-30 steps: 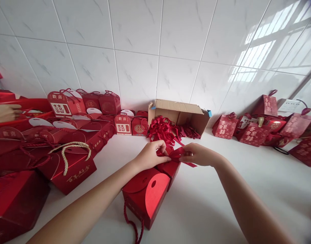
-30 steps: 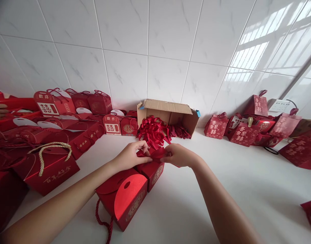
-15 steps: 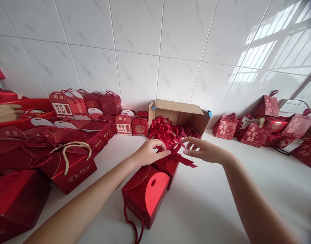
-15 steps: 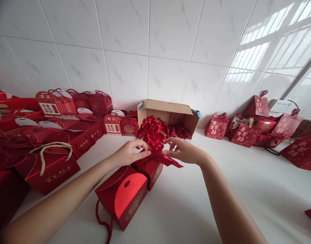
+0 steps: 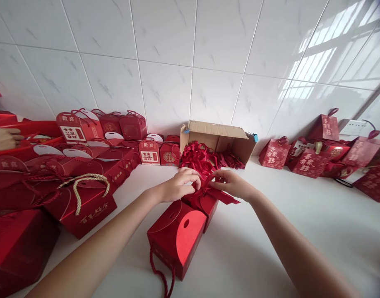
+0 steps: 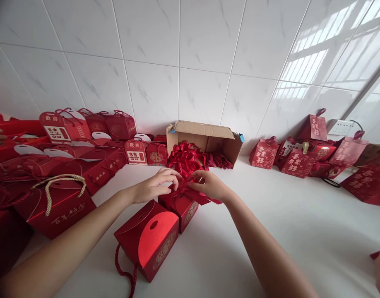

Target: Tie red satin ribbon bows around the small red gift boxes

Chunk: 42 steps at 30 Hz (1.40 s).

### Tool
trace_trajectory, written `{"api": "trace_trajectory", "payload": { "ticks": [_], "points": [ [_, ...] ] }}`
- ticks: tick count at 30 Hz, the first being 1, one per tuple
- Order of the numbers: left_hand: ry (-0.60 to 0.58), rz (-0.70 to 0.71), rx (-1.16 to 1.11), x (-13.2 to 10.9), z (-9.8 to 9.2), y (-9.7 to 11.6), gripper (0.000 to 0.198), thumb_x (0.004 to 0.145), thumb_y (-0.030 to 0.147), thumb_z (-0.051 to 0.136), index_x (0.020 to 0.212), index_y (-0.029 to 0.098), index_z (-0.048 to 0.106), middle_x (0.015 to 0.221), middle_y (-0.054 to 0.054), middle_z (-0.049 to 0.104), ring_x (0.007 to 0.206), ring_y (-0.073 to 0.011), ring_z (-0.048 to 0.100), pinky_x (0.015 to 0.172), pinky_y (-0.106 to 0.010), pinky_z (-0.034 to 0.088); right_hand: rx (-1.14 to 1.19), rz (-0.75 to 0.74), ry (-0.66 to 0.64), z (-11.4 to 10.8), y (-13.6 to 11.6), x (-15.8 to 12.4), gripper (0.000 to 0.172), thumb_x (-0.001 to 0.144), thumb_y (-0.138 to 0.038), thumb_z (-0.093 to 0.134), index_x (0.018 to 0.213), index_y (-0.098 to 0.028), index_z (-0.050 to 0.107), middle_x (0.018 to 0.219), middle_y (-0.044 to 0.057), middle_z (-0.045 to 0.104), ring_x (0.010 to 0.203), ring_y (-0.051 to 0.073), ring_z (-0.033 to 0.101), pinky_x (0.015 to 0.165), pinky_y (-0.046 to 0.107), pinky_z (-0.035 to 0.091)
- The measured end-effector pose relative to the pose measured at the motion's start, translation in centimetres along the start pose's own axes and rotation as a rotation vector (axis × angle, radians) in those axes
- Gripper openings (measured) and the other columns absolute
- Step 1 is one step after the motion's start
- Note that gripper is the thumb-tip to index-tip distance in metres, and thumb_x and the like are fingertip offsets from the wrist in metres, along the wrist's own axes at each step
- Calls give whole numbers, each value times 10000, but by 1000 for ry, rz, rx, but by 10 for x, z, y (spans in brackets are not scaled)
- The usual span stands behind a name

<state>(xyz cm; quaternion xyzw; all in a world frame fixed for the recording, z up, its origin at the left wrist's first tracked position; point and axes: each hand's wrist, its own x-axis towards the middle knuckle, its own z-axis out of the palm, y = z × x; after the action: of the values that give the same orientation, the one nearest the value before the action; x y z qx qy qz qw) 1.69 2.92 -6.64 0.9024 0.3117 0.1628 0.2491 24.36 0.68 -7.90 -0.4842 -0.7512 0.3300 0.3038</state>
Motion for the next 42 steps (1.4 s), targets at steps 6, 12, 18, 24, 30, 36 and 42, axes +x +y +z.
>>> {"api": "trace_trajectory", "payload": {
  "ticks": [6,12,18,24,30,36,42],
  "points": [
    [71,55,-30,0,7,-3,103,774,268,547,697,200,560,1109,-27,549,1138,-225,408,1025,-372,308,303,31,-159,-8,-2,-2,305,666,-390,747,749,-141,591,667,-29,529,589,83,441,539,216,336],
    [94,83,-131,1,6,-4,140,772,342,593,747,215,644,1171,-43,543,1189,-246,390,1065,-400,249,433,93,-297,-14,-5,-6,306,686,-383,749,772,-114,631,638,-19,518,551,71,421,519,213,334],
    [163,145,-20,3,8,-14,211,645,65,489,769,209,581,1078,-20,567,1120,-211,426,1022,-345,305,438,45,-288,-14,-6,-5,282,758,-393,695,734,-129,600,632,-30,494,544,57,382,509,195,310],
    [209,192,89,4,10,-16,134,715,131,503,766,211,597,1034,-31,570,1071,-210,431,990,-342,322,435,48,-290,-13,-8,-6,302,768,-413,683,739,-129,584,626,-38,459,538,52,343,495,194,259],
    [166,121,-37,3,4,-12,94,758,206,482,683,191,536,1041,-44,574,1067,-219,427,993,-364,309,303,47,-269,-13,-5,-4,470,809,-566,560,646,-125,554,526,-58,345,497,59,242,479,229,171],
    [139,67,-237,3,9,-3,200,774,353,555,692,193,466,1024,-39,580,1041,-201,492,969,-320,357,222,71,-174,-7,-7,-4,639,850,-679,344,596,-131,553,486,-57,286,475,68,237,495,243,216],
    [301,0,-206,10,15,-11,367,796,482,527,594,185,456,904,-42,610,926,-192,542,924,-323,383,164,16,-115,0,-10,-4,572,799,-669,462,536,-172,360,499,-62,276,470,60,222,461,240,182]
  ]
}}
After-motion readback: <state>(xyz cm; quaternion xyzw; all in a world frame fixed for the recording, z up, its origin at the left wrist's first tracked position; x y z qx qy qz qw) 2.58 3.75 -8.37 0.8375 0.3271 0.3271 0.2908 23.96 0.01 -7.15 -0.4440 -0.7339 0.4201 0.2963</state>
